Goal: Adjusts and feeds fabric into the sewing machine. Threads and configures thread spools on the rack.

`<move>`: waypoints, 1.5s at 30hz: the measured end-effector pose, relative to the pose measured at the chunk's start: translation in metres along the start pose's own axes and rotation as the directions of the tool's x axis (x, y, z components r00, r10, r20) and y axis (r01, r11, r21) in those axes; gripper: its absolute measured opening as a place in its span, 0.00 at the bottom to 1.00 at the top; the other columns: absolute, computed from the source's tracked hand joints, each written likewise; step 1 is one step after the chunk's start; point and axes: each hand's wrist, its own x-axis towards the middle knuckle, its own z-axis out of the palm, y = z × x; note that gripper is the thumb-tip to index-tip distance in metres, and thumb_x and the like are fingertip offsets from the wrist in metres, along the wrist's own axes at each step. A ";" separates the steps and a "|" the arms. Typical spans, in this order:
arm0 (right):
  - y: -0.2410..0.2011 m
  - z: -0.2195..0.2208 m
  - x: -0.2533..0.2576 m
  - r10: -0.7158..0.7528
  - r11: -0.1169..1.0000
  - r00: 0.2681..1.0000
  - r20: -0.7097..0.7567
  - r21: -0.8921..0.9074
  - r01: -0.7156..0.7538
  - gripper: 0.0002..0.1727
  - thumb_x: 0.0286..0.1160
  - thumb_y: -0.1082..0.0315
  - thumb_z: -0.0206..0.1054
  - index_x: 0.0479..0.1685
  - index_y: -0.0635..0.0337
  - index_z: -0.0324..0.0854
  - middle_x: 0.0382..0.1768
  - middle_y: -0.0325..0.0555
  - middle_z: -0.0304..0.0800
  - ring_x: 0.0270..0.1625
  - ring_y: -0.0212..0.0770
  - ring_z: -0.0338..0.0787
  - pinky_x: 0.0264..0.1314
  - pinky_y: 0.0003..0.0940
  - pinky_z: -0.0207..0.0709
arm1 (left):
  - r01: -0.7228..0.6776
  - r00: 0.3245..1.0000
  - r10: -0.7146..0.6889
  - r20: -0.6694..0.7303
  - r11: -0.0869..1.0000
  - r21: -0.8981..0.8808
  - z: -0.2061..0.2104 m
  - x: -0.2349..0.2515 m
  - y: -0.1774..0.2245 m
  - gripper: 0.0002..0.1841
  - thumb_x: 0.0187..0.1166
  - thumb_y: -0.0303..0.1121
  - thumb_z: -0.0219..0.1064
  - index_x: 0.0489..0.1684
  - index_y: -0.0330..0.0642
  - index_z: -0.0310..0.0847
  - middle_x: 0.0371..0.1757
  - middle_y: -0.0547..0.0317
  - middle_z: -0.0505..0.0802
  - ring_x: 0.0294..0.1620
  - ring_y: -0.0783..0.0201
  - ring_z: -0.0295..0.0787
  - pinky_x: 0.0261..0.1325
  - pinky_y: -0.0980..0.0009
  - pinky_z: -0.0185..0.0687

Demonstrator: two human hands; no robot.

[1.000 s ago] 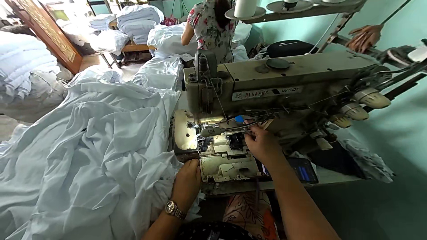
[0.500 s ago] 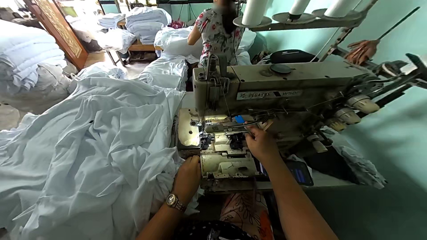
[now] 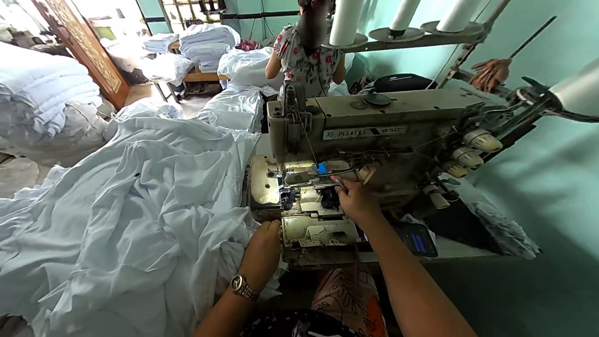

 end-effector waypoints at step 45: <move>0.001 -0.011 0.036 -0.226 0.970 0.972 -0.059 -0.110 0.219 0.16 0.84 0.57 0.67 0.50 0.62 0.90 0.45 0.59 0.93 0.52 0.62 0.91 0.61 0.70 0.77 | -0.350 0.791 0.349 -0.503 0.932 0.095 -0.011 0.008 0.007 0.24 0.80 0.53 0.68 0.69 0.53 0.80 0.64 0.57 0.88 0.67 0.58 0.83 0.71 0.54 0.73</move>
